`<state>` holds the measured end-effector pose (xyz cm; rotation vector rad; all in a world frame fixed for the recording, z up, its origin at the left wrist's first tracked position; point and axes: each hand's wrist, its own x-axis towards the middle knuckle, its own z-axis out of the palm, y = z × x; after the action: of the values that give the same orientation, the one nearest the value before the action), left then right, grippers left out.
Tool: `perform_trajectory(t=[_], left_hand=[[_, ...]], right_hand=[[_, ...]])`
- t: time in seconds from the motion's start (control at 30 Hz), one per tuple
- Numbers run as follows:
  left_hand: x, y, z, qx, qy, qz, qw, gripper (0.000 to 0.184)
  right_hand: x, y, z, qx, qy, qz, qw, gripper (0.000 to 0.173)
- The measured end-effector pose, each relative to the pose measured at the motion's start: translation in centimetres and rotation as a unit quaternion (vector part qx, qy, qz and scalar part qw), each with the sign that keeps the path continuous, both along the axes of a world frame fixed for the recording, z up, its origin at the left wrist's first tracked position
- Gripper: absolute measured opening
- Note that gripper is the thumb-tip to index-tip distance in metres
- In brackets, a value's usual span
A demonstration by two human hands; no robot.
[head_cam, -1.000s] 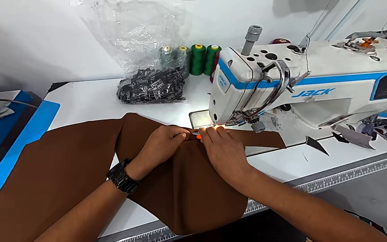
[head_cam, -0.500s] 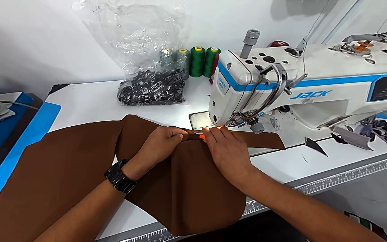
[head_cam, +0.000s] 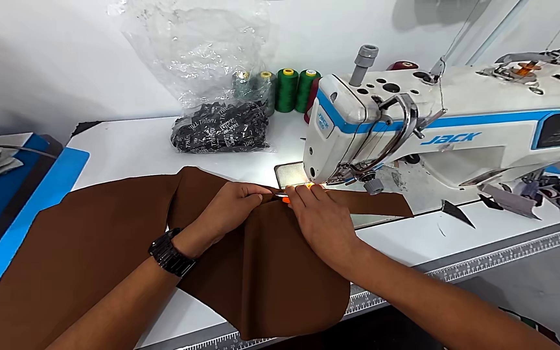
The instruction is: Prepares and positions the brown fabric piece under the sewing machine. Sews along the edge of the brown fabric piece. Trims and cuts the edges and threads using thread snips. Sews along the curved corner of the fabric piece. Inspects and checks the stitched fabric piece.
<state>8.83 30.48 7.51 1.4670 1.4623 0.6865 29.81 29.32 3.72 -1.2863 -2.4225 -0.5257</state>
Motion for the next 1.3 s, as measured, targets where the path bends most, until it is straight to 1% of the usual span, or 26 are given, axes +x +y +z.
perform_trajectory(t=[0.33, 0.43, 0.53, 0.63, 0.73, 0.83, 0.9, 0.97, 1.0, 1.03, 1.13, 1.2, 1.23, 1.27, 1.3], left_hand=[[-0.1, 0.0, 0.0, 0.0, -0.002, 0.001, 1.0, 0.027], [-0.2, 0.0, 0.1, -0.004, 0.001, 0.009, 1.0, 0.027], [-0.4, 0.1, 0.1, -0.001, 0.021, 0.018, 1.0, 0.028], [-0.5, 0.2, -0.4, 0.026, 0.08, 0.01, 0.996, 0.025], [-0.1, 0.2, -0.9, 0.08, 0.192, -0.008, 0.978, 0.013], [1.0, -0.4, -1.4, 0.14, 0.277, -0.004, 0.951, 0.021], [1.5, -0.9, -1.9, 0.203, 0.292, 0.001, 0.935, 0.017], [1.5, -0.9, -2.5, 0.278, 0.267, -0.012, 0.923, 0.01], [1.4, -0.8, -2.5, 0.296, 0.241, -0.014, 0.924, 0.009], [1.3, -0.8, -2.4, 0.292, 0.21, -0.007, 0.933, 0.01], [0.7, -1.0, -1.9, 0.206, 0.106, 0.037, 0.972, 0.009], [0.5, -0.8, -1.8, 0.17, 0.034, 0.06, 0.983, 0.009], [0.5, -0.6, -1.9, 0.157, -0.005, 0.072, 0.985, 0.01], [0.5, -0.4, -1.9, 0.147, -0.036, 0.081, 0.985, 0.012], [0.6, -0.4, -1.9, 0.139, -0.06, 0.09, 0.984, 0.013]], right_hand=[[-0.2, 0.1, -0.1, 0.002, -0.003, -0.004, 1.0, 0.026], [0.6, -0.1, 0.0, -0.008, 0.021, -0.016, 1.0, 0.025], [1.6, -0.6, -0.2, -0.013, 0.055, -0.031, 0.998, 0.03], [2.2, -1.1, -0.5, -0.04, 0.088, -0.008, 0.995, 0.036], [2.1, -1.0, -0.3, -0.117, 0.123, 0.055, 0.984, 0.034], [1.8, -1.0, 0.0, -0.162, 0.101, 0.102, 0.976, 0.033], [1.5, -1.3, 0.2, -0.176, 0.065, 0.117, 0.975, 0.035], [1.5, -1.6, 0.2, -0.178, 0.042, 0.132, 0.974, 0.035], [1.6, -1.7, 0.1, -0.176, 0.038, 0.139, 0.974, 0.034], [1.6, -1.7, 0.0, -0.172, 0.036, 0.144, 0.974, 0.034], [1.9, -1.8, 0.2, -0.183, 0.044, 0.151, 0.971, 0.039], [2.2, -1.9, 1.0, -0.233, 0.103, 0.151, 0.955, 0.042], [2.5, -2.0, 1.5, -0.286, 0.157, 0.148, 0.934, 0.04], [2.8, -1.9, 2.3, -0.362, 0.217, 0.138, 0.896, 0.037], [3.0, -1.7, 3.1, -0.457, 0.276, 0.123, 0.837, 0.037]])
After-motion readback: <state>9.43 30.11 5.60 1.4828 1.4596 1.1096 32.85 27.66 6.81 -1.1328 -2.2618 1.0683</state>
